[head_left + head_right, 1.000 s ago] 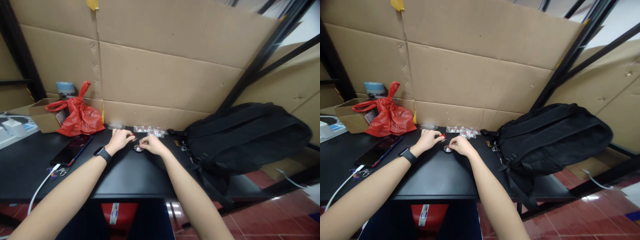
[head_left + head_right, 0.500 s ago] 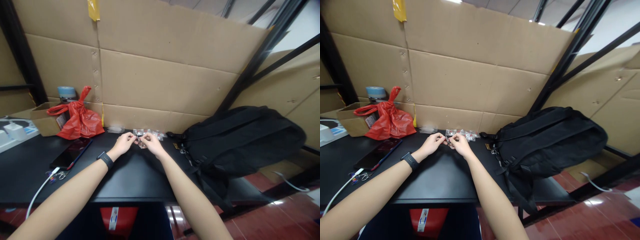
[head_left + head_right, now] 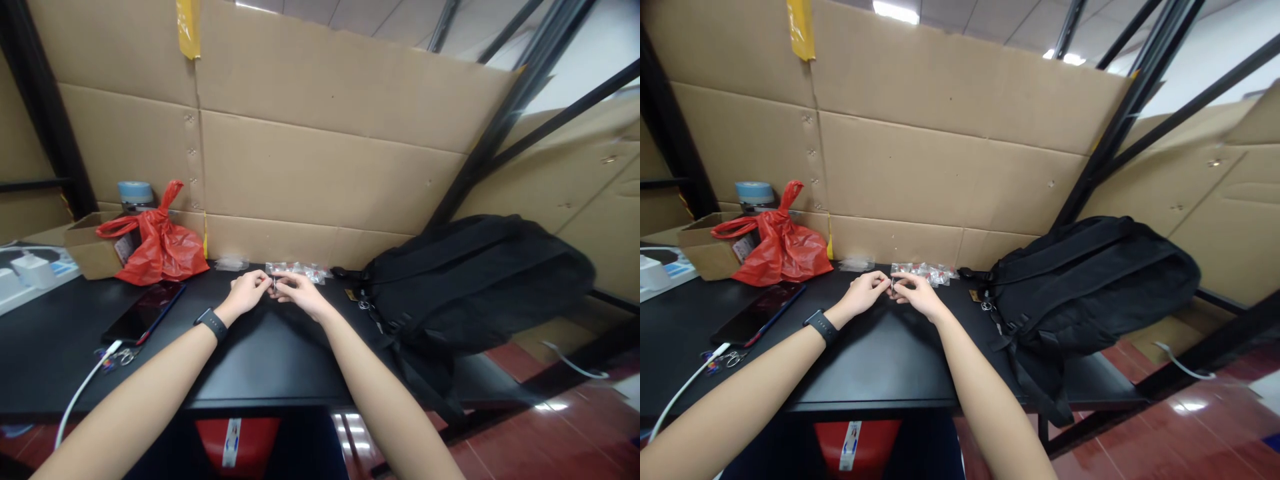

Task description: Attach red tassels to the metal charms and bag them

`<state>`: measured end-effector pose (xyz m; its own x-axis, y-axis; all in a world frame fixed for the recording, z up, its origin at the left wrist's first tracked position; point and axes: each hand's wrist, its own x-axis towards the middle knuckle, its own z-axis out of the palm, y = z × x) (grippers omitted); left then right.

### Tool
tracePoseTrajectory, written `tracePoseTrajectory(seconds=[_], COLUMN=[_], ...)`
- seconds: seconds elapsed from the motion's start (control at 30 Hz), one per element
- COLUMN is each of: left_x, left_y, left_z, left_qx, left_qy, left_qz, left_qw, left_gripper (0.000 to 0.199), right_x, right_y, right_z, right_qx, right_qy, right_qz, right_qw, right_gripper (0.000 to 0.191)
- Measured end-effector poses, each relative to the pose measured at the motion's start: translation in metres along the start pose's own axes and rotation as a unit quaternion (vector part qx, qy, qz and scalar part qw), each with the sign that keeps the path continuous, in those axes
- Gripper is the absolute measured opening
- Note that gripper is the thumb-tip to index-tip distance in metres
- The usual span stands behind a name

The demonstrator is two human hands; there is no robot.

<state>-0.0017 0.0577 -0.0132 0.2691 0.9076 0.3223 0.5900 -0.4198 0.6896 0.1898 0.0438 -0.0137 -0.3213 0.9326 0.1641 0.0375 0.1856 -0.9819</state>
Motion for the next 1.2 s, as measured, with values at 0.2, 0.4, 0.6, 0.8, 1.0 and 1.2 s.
tracePoseTrajectory(seconds=[0.2,0.4,0.6,0.8,1.0,1.2], left_x=[-0.001,0.008,0.016,0.018,0.003,-0.012], left_y=[0.008,-0.025,-0.081,-0.058,-0.026,-0.007], left_z=[-0.004,-0.038,-0.056,-0.070,-0.071,-0.055], left_qx=[0.034,0.220,0.273,0.255,0.178,0.236], left_qy=[-0.014,0.093,0.055,0.088,-0.095,-0.219], left_qz=[-0.002,0.041,-0.029,0.016,0.071,0.057], left_qw=[0.999,0.970,0.960,0.963,0.977,0.945], left_gripper=[0.029,0.037,0.042,0.033,0.028,0.059], right_x=[0.002,0.004,0.005,0.003,0.001,-0.003], right_y=[0.007,0.009,0.010,0.005,0.001,-0.005], right_z=[-0.003,-0.003,-0.005,-0.004,-0.008,-0.009], right_qx=[-0.061,-0.133,-0.150,-0.123,-0.111,-0.281], right_qy=[0.011,0.061,0.057,0.054,0.036,0.003], right_qz=[-0.035,-0.060,-0.079,-0.082,-0.070,-0.130], right_qw=[0.997,0.987,0.984,0.988,0.991,0.951], right_gripper=[0.059,0.051,0.047,0.049,0.054,0.041])
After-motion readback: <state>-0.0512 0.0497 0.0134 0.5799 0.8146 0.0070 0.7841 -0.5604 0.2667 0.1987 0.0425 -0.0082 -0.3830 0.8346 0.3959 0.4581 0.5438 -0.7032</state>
